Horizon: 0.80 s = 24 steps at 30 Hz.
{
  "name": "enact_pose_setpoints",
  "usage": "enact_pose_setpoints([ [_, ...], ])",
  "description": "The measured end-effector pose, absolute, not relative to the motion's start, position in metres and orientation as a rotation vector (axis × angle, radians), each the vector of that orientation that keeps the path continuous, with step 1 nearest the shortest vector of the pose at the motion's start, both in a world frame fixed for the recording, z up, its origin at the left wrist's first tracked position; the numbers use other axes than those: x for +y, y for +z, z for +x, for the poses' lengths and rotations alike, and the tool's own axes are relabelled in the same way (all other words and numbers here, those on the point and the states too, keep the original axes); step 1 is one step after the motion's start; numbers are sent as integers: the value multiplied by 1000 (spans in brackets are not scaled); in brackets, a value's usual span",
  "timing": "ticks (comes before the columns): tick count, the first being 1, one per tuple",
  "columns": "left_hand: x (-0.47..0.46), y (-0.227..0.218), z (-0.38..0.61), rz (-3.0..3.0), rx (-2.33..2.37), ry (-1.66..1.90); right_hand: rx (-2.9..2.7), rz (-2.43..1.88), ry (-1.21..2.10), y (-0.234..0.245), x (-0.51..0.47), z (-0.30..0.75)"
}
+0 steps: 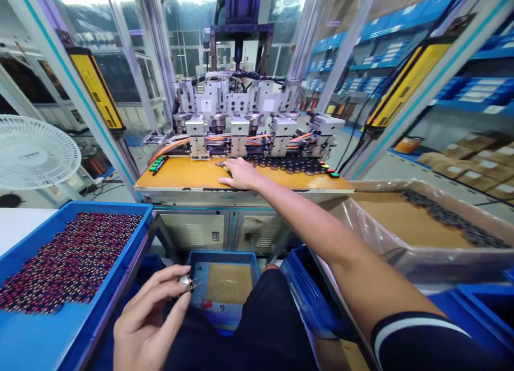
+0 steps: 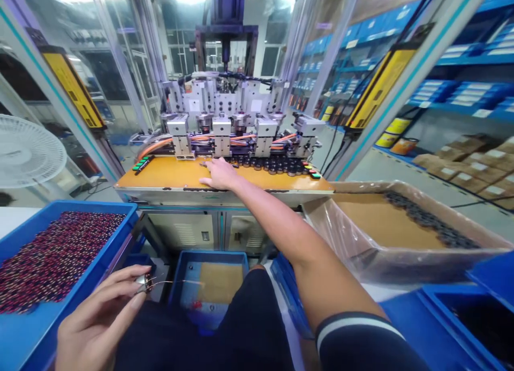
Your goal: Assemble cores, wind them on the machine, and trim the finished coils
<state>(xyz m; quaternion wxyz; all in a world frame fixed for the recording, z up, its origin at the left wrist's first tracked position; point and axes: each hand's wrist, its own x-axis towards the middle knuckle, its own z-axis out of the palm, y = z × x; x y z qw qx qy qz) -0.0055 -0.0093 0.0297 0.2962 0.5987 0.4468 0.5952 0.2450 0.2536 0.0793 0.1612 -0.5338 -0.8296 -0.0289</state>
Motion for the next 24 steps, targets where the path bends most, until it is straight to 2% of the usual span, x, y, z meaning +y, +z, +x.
enact_pose_setpoints([
  [5, -9, 24, -21, 1622, 1210, 1538, -2359, -1611, -145, 62, 265, 251],
  [15, -2, 18, -18, 1568, 1228, 1517, -2352, -1561, -183, 57, 246, 282],
  [20, -3, 21, -14, 1517, 1206, 1558, -2398, -1416, -142, 49, 192, 285],
  [24, -4, 20, -16, 1566, 1201, 1551, -2451, -1230, 17, 18, 109, 270],
])
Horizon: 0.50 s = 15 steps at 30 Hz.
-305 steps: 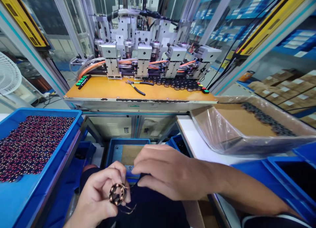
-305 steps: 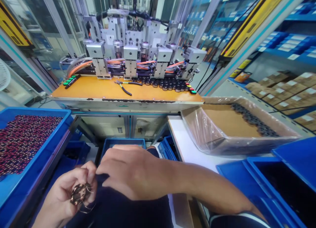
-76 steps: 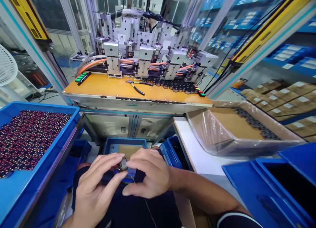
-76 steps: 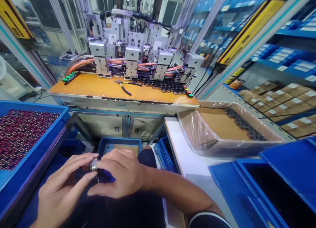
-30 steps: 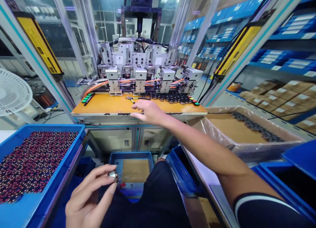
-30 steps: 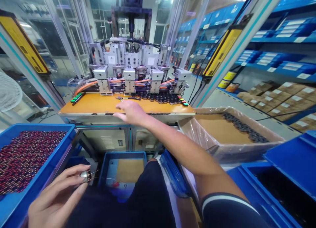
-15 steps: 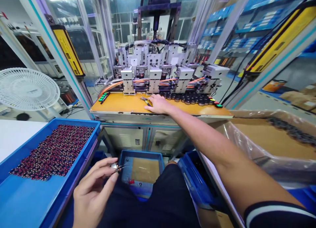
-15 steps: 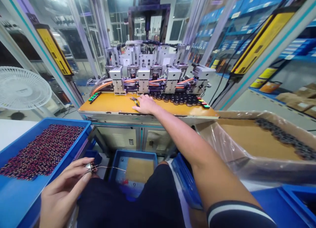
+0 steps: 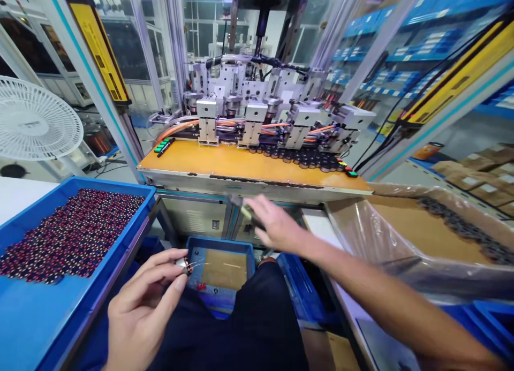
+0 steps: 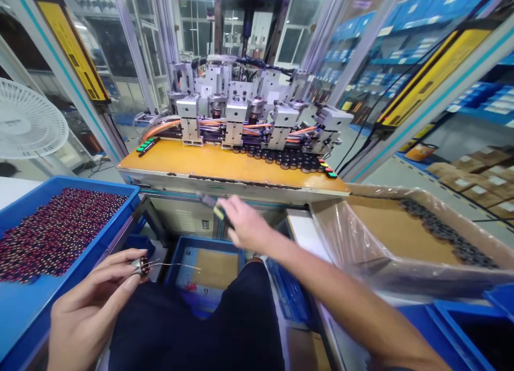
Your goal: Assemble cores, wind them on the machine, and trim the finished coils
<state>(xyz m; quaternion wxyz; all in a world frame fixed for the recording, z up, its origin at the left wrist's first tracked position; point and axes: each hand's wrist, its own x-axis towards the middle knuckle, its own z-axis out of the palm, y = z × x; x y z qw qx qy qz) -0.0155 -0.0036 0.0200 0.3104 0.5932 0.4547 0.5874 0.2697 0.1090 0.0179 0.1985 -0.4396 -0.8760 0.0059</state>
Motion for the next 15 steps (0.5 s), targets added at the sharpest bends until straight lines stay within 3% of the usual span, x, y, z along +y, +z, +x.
enact_pose_setpoints([
  [4, -4, 17, -17, 1616, 1204, 1515, -2237, -972, 639, -17, 24, 242],
  [7, -4, 15, -16, 1626, 1216, 1503, -2065, -797, 918, -28, -11, 226],
  [15, -10, 17, -13, 1675, 1195, 1488, -2105, -747, 862, -10, -14, 212],
])
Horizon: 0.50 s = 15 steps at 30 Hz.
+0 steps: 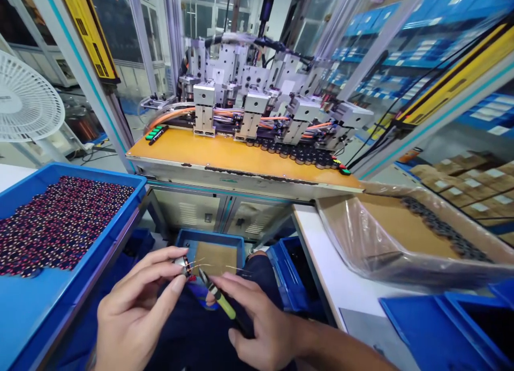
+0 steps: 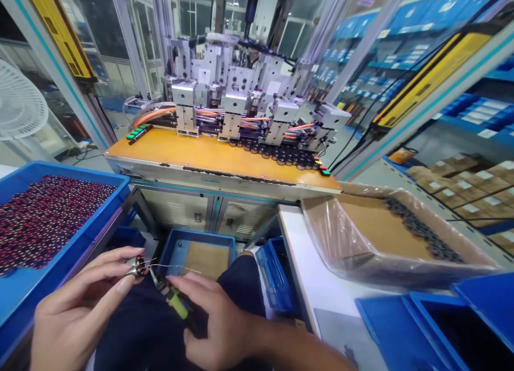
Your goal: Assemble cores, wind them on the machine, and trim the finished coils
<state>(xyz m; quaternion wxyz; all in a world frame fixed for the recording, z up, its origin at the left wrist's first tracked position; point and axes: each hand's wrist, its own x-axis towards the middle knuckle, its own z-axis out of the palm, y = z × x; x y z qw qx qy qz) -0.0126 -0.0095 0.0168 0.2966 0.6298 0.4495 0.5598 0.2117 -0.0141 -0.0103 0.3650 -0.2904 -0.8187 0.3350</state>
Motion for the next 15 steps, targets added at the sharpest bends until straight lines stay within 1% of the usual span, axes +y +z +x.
enact_pose_setpoints([
  [7, -15, 18, -15, 1668, 1203, 1472, -2024, -565, 811, -8, -7, 200],
  [15, -14, 20, -11, 1684, 1173, 1469, -1968, -543, 849, -4, -7, 198],
])
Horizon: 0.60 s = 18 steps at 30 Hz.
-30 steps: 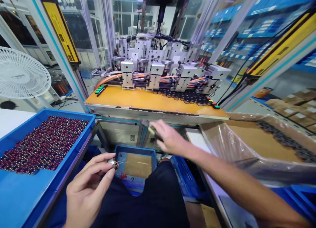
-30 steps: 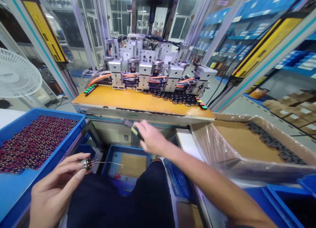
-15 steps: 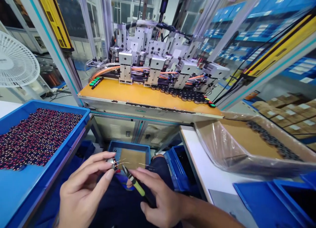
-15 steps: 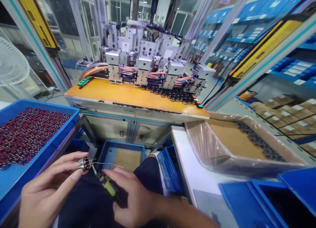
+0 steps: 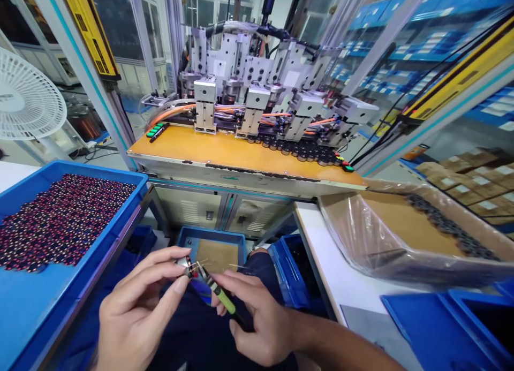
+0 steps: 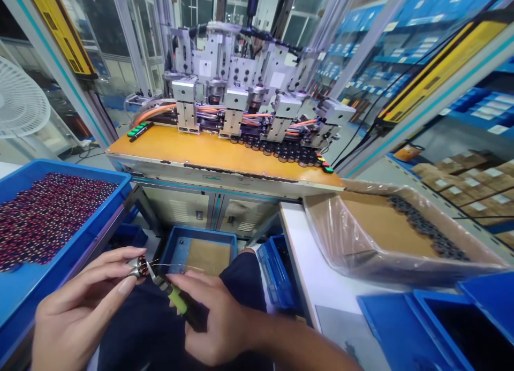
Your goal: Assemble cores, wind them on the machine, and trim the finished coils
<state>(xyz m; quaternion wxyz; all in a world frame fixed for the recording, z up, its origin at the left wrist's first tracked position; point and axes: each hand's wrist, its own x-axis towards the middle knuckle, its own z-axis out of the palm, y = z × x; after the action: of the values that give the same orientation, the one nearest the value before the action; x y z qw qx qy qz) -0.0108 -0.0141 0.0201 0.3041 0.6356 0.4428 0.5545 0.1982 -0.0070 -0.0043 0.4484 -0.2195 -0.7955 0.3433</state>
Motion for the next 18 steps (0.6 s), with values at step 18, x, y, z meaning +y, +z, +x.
enact_pose_setpoints([
  [18, -13, 19, -8, 1714, 1149, 1452, -1854, -590, 1062, -5, -14, 195],
])
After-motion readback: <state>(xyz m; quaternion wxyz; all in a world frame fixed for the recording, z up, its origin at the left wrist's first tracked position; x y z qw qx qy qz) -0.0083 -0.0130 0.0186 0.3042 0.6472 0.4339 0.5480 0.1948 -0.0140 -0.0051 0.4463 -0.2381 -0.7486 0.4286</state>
